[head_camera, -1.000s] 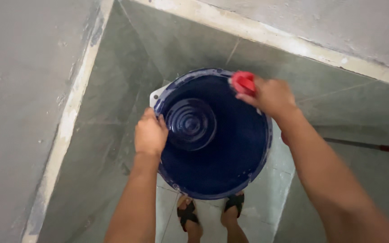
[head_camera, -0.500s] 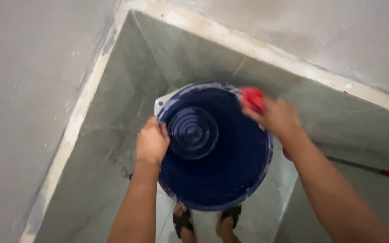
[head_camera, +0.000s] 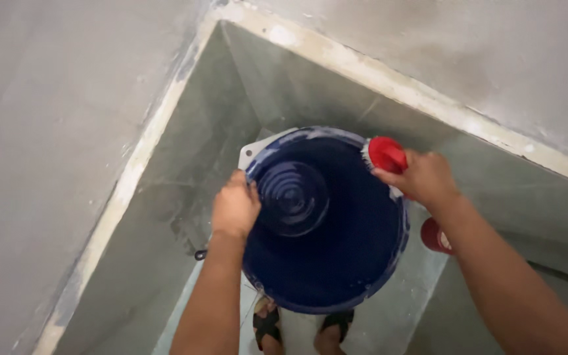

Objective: The person cleans a blue plastic bucket using a brush and soapy water. They scrub the exterior and interior of the bucket, occasionally pouring water from a small black container to rinse it.

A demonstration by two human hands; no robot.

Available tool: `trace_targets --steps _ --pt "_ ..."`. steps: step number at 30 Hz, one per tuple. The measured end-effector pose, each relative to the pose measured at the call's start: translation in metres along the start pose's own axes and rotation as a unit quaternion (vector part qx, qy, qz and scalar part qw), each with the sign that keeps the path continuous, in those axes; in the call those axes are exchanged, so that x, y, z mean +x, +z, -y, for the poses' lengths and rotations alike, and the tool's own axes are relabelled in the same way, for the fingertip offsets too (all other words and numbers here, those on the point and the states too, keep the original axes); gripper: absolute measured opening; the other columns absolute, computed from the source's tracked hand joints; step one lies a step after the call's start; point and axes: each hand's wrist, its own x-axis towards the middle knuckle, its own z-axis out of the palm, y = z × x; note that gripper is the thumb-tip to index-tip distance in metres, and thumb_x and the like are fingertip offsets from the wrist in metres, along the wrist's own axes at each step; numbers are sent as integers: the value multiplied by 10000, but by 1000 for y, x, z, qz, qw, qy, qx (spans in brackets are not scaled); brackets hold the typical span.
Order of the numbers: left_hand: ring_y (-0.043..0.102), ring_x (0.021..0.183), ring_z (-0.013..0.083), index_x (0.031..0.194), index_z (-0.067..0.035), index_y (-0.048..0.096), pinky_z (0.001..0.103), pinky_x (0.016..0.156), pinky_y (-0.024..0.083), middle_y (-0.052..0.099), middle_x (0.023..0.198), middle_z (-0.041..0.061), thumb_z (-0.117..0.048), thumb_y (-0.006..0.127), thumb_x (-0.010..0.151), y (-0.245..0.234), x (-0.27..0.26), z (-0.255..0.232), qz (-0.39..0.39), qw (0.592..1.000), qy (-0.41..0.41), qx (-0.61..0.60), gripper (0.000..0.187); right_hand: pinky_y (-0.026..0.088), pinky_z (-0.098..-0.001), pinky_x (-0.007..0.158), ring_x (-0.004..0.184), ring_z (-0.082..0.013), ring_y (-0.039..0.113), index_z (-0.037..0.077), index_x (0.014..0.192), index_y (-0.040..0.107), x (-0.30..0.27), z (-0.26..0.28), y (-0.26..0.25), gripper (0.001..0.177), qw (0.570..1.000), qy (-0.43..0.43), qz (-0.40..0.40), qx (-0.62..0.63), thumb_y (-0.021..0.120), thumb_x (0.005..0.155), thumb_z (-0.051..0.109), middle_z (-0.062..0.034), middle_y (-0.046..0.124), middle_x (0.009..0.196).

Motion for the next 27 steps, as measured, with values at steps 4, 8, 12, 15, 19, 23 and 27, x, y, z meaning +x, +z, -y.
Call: trace_targets --steps 4,8,12,15,19,23,27 --pt "682 874 496 1078 -39 569 577 796 542 712 971 263 -255 620 959 2 -3 1 5 1000 1 18 252 566 -506 704 751 -367 714 158 931 722 29 31 -16 571 996 -58 52 -41 677 817 717 -146 738 798" --pt "690 868 485 1066 -51 570 579 797 543 721 979 247 -276 619 968 6 -5 2 3 999 -4 45 250 562 -483 671 788 -333 714 148 934 708 66 105 -24 487 959 -277 -58 3 705 820 622 -98 722 781" --pt "696 868 477 1056 -53 572 574 790 548 716 959 249 -279 628 955 1 -5 -1 5 999 -10 45 254 566 -471 671 800 -308 726 136 857 701 52 143 -18 505 951 -288 -110 -10 730 814 638 -89 729 805" --pt "691 871 482 1046 -52 581 580 787 543 720 960 245 -276 633 956 1 -5 1 -7 999 -3 38 247 569 -496 652 732 -364 718 125 886 753 41 103 -14 530 989 -95 -96 60 751 798 648 -151 735 794" --pt "699 883 473 1036 -42 589 565 806 553 722 958 248 -264 639 957 6 -6 5 -19 999 14 38 242 572 -516 682 732 -436 707 43 922 764 -4 33 16 694 988 103 -73 86 771 787 723 -242 710 773" --pt "694 877 480 1045 -45 585 574 796 547 721 965 248 -258 646 947 2 -9 0 -13 999 10 36 242 569 -518 711 743 -449 707 -3 945 757 -66 11 38 758 972 187 -109 92 782 780 737 -269 706 790" --pt "695 881 477 1044 -43 570 575 791 548 719 969 245 -256 638 955 6 -20 1 -16 999 15 23 240 563 -527 713 780 -448 706 14 934 770 -42 23 21 733 971 202 -38 119 749 825 739 -269 710 823"
